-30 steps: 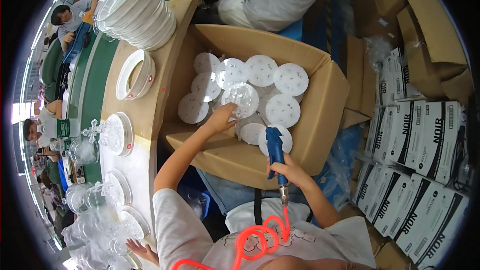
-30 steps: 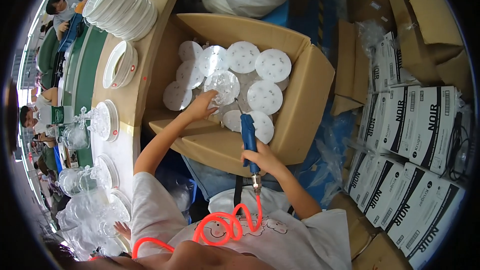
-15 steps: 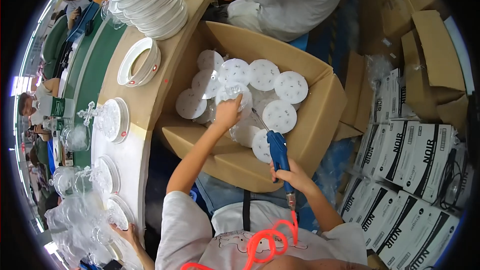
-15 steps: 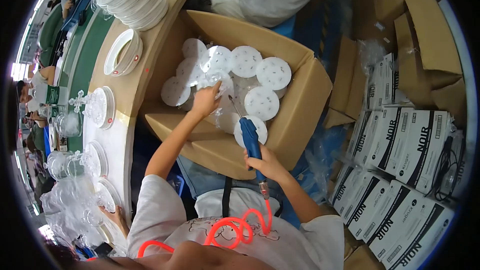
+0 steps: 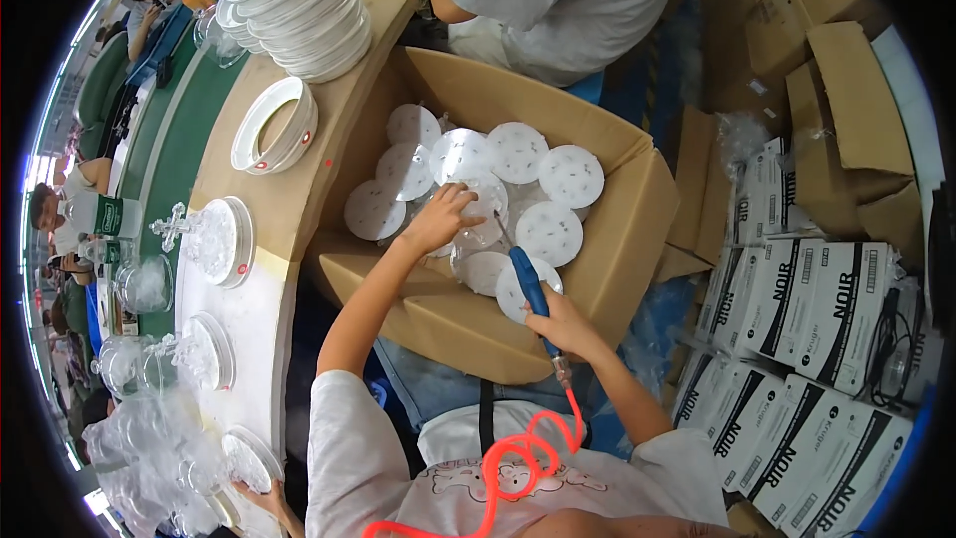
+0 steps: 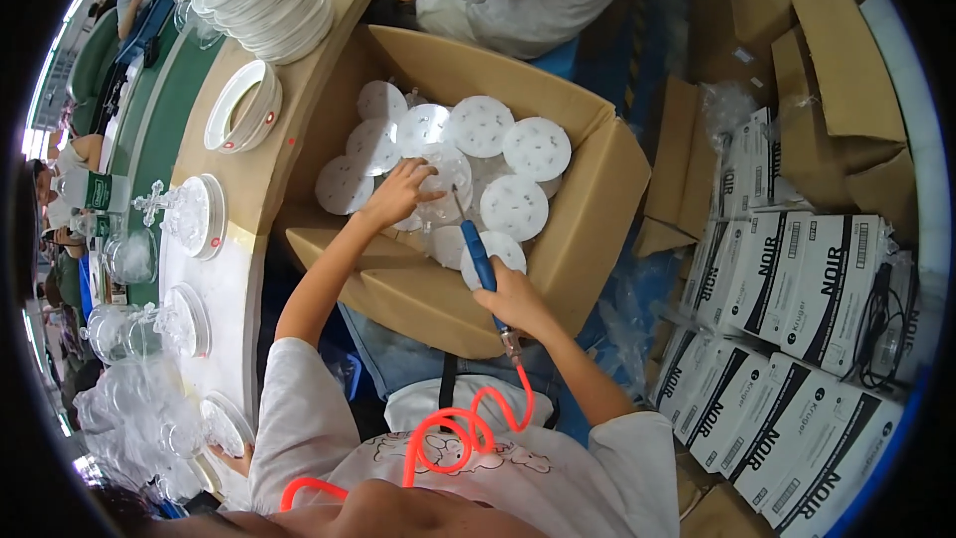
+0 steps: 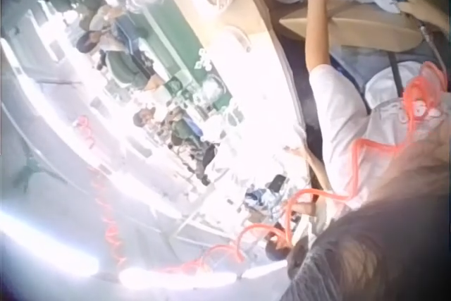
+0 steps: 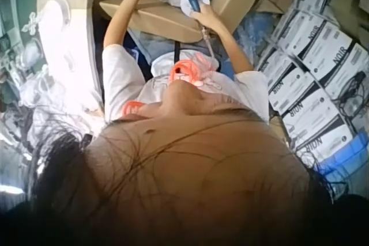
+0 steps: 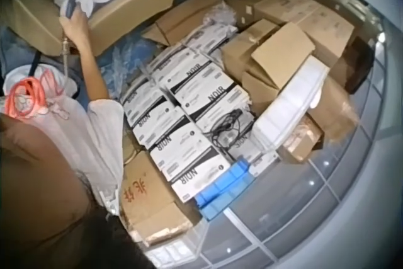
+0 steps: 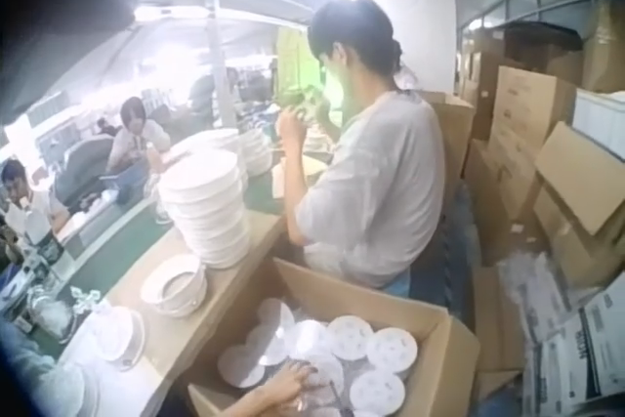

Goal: Clean plastic light covers with an air duster and assemble them onto circular bases at a factory workstation.

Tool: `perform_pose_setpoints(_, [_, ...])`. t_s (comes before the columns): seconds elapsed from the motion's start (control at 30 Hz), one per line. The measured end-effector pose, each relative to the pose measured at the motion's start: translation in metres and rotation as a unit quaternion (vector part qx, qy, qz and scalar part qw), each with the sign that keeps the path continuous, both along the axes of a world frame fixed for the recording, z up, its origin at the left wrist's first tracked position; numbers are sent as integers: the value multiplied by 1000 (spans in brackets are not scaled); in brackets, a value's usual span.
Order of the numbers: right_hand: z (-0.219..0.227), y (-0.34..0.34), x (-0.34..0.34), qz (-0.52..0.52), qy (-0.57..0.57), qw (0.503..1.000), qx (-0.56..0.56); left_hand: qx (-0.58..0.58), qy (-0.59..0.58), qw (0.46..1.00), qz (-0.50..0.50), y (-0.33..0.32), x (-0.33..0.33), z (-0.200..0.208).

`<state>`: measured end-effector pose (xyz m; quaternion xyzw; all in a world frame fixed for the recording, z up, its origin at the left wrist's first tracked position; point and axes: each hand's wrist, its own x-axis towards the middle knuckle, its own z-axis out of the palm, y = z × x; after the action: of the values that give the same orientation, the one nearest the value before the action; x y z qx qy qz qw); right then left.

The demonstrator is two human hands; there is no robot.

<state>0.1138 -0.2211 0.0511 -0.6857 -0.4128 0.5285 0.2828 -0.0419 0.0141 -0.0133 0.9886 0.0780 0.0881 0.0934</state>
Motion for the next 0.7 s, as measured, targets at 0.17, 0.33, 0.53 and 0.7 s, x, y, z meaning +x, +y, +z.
perform_pose_setpoints(0.17, [0,-4,-4,2,113,993,-17,-57,25,991,121,-4,-4,3])
perform_pose_setpoints(0.33, [-5,-4,-5,-20,89,996,-9,-82,17,990,112,-7,7,-2])
perform_pose_setpoints(0.53, [-7,-7,0,-24,83,996,-3,-104,1,988,115,0,-2,2])
perform_pose_setpoints(0.7, [-8,-2,2,-20,67,997,-15,-160,-8,965,209,-7,-10,-1])
